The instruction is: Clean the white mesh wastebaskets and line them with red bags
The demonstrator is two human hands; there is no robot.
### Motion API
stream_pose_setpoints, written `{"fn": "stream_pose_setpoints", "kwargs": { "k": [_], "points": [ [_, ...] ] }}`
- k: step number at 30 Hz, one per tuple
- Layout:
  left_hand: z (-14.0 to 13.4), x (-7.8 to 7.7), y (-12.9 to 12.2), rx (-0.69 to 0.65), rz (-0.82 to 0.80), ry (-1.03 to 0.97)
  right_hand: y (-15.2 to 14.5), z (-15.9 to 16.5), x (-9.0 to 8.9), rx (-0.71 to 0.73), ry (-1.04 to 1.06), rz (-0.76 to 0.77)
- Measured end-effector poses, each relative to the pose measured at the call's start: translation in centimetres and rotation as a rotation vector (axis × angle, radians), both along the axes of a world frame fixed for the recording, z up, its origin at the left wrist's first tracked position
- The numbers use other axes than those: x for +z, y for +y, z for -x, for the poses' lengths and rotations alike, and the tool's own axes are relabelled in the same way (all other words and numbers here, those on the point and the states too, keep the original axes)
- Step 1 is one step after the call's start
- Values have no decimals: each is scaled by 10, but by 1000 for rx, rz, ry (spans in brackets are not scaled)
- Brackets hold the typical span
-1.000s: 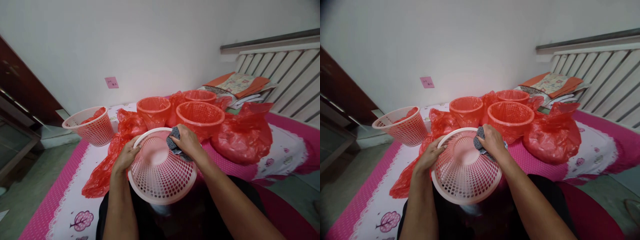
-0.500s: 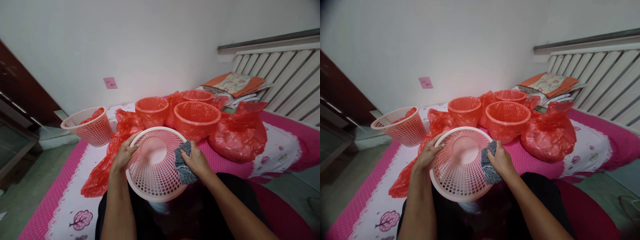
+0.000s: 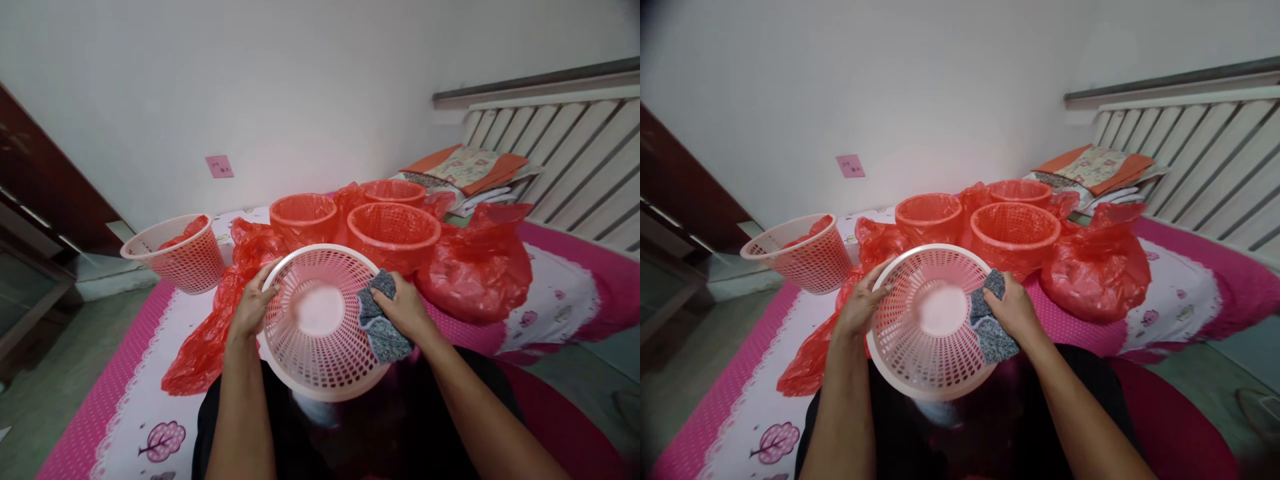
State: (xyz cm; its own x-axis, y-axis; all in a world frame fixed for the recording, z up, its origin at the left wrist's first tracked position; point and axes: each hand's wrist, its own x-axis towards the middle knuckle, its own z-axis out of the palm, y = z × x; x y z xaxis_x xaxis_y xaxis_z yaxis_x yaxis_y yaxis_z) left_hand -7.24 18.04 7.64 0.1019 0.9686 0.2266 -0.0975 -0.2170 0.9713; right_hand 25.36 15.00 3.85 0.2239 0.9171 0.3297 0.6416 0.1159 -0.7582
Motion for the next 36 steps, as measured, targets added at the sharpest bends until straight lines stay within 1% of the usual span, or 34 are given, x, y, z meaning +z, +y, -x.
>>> {"fn": "stream_pose_setpoints", "kwargs": {
  "k": [3, 5, 7, 11, 15, 18, 20, 24, 26, 27, 29, 30, 31, 33, 35, 36],
  "points": [
    [2, -7, 5, -13, 24, 13, 0, 3, -4, -15, 7, 18],
    [2, -9, 5, -13, 15, 27, -3, 5, -7, -11, 22, -23],
    [2, -9, 4, -4, 8, 26, -7, 4, -9, -1, 54, -103],
    [1, -5, 0, 12, 56, 7, -12, 4, -13, -31, 173, -237],
    [3, -4, -3, -10, 68, -5, -14, 5, -11, -97, 353, -260],
    [3, -5, -3, -38, 82, -18, -16, 1, -2, -166, 511, -280],
    [1, -5, -2, -23, 81, -31, -19, -3, 6, -230, 565, -326],
    [-6, -6, 0, 14, 65, -26, -29, -9, 31, -349, 577, -461],
    [-8, -6, 1, 19, 65, -23, -37, -5, 47, -383, 543, -509],
    [-9, -5, 1, 21, 64, -22, -41, -1, 55, -376, 521, -523],
    [-10, -4, 0, 27, 53, -9, -48, 13, 63, -311, 518, -540],
    [-10, -4, -1, 35, 39, 5, -50, 22, 63, -251, 525, -517],
    [-10, -3, -1, 42, 21, 24, -51, 32, 60, -165, 536, -458],
    [-9, -3, -2, 63, -18, 67, -52, 54, 45, 14, 538, -326],
    [-9, -3, -4, 87, -51, 104, -51, 75, 24, 267, 470, -134],
    [-9, -3, -5, 95, -63, 120, -52, 85, 14, 426, 393, -22]
  ]
}}
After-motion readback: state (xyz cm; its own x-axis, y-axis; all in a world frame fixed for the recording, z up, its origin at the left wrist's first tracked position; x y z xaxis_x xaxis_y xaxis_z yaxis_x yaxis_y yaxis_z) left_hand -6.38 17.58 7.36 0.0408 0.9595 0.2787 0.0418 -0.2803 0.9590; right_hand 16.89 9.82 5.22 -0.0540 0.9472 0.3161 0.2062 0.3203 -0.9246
